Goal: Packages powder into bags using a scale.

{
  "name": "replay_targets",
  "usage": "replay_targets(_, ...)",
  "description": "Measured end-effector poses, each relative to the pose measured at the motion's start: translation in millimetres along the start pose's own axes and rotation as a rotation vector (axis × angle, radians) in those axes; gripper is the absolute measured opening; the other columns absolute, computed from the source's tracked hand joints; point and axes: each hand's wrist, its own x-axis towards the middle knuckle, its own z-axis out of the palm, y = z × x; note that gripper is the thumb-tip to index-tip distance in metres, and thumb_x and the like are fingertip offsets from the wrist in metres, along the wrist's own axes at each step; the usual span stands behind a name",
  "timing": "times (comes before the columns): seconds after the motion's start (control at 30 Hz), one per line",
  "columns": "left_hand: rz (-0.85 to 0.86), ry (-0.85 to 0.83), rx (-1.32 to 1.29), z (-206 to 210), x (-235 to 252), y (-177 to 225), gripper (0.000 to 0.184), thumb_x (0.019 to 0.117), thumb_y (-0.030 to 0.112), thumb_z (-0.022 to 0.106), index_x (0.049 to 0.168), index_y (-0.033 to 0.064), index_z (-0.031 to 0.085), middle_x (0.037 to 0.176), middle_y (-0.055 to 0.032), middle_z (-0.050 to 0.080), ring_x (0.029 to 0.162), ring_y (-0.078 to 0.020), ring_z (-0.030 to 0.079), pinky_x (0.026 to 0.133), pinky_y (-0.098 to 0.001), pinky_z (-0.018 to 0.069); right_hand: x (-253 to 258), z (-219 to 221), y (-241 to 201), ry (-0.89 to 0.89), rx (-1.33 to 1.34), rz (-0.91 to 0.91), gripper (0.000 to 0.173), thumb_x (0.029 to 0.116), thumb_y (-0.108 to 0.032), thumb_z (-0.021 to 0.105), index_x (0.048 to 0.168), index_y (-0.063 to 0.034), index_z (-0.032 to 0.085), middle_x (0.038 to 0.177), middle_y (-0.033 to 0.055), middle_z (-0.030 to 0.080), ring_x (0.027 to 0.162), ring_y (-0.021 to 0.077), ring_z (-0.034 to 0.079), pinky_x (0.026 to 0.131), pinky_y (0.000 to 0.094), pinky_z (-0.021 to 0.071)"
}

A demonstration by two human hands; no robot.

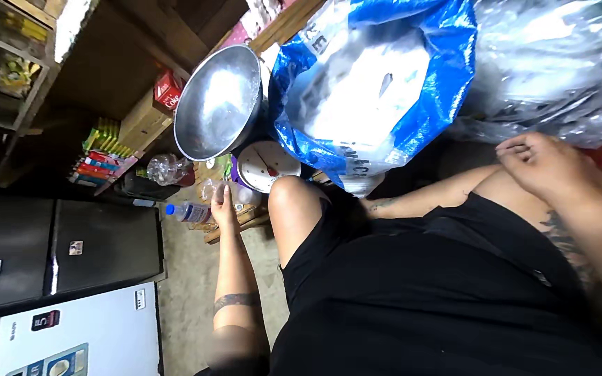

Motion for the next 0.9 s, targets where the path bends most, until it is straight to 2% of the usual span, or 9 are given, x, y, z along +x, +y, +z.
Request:
replay_targets(0.03,-0.011,0.009,0.015,0.4,-0.8,2.2,0.047,0.1054,0.031,0.059,0.141,0.0002,0.054,0.138,-0.0156,0.061,0.124,-0.0195,0.060,0.108,-0.0393,0.0475,0.0,0.6,1.5,0.000,0.004,-0.012,0.032,0.1072,-0.019,0.050,0.127,0.0042,0.060,0.120,0.0354,0.061,0.108,0.0534,0.061,0.094,0.0718,0.0428)
replay_targets(0.1,-0.007,0.043,0.081,-0.6,-1.9,9.4,0.046,0.1074,0.039,0.053,0.129,-0.0001,0.061,0.125,-0.0134,0.066,0.111,-0.0155,0.063,0.099,-0.0379,0.0505,-0.3,0.1,-0.1,0.000,0.002,-0.018,0.032,0.1072,-0.019,0.050,0.126,0.0047,0.060,0.119,0.0358,0.061,0.108,0.0535,0.061,0.093,0.0714,0.0433)
replay_targets(0.13,0.014,0.048,0.102,-2.7,-1.5,13.9,0.046,0.1090,0.039,0.048,0.126,-0.0019,0.061,0.123,-0.0137,0.066,0.110,-0.0152,0.063,0.100,-0.0377,0.0495,-0.4,-0.5,-2.2,-0.002,0.003,-0.015,0.032,0.1073,-0.019,0.050,0.126,0.0046,0.060,0.119,0.0359,0.061,0.108,0.0534,0.061,0.093,0.0717,0.0431)
replay_targets(0.23,0.058,0.075,0.091,-7.0,1.5,28.2,0.044,0.1110,0.033,0.044,0.128,-0.0046,0.061,0.126,-0.0150,0.066,0.116,-0.0147,0.062,0.105,-0.0357,0.0468,-0.3,0.3,-1.8,0.003,0.007,-0.009,0.032,0.1073,-0.019,0.049,0.125,0.0046,0.061,0.119,0.0352,0.061,0.108,0.0529,0.061,0.093,0.0717,0.0429)
replay_targets(0.37,0.135,0.156,-0.018,-8.6,12.7,35.5,0.033,0.1103,0.017,0.045,0.124,-0.0097,0.060,0.119,-0.0127,0.067,0.110,-0.0071,0.062,0.103,-0.0262,0.0477,-1.3,-1.7,-2.6,-0.005,-0.005,0.002,0.032,0.1072,-0.020,0.050,0.125,0.0031,0.061,0.120,0.0345,0.061,0.109,0.0529,0.061,0.093,0.0723,0.0427)
replay_targets(0.47,0.143,0.176,-0.043,-11.5,13.1,41.5,0.033,0.1102,0.018,0.046,0.125,-0.0084,0.060,0.117,-0.0094,0.067,0.107,-0.0043,0.062,0.100,-0.0241,0.0485,-0.6,-1.5,-2.0,-0.008,-0.021,-0.004,0.032,0.1076,-0.022,0.050,0.125,0.0023,0.061,0.120,0.0339,0.061,0.108,0.0524,0.061,0.092,0.0725,0.0428)
replay_targets(0.67,0.130,0.184,-0.051,-11.2,18.6,44.0,0.035,0.1102,0.018,0.046,0.128,-0.0092,0.058,0.121,-0.0119,0.065,0.109,-0.0059,0.062,0.101,-0.0242,0.0480,-4.0,-4.0,-10.0,0.001,-0.032,0.015,0.032,0.1077,-0.021,0.050,0.126,0.0022,0.062,0.120,0.0333,0.062,0.109,0.0527,0.061,0.092,0.0722,0.0421)
replay_targets(0.8,0.134,0.189,-0.055,-8.9,17.9,50.5,0.033,0.1099,0.020,0.048,0.125,-0.0070,0.060,0.114,-0.0070,0.067,0.103,-0.0027,0.062,0.097,-0.0229,0.0495,-3.7,-4.3,-10.3,-0.007,-0.029,0.023,0.033,0.1078,-0.021,0.049,0.126,0.0027,0.061,0.121,0.0338,0.061,0.110,0.0531,0.061,0.093,0.0727,0.0415)
replay_targets(0.9,0.145,0.188,-0.071,-8.5,18.9,52.5,0.032,0.1101,0.019,0.047,0.123,-0.0072,0.060,0.112,-0.0074,0.067,0.102,-0.0042,0.063,0.097,-0.0246,0.0504,-3.9,-4.9,-12.5,-0.010,-0.033,0.027,0.033,0.1082,-0.022,0.049,0.127,0.0026,0.061,0.122,0.0339,0.062,0.111,0.0535,0.060,0.094,0.0736,0.0407)
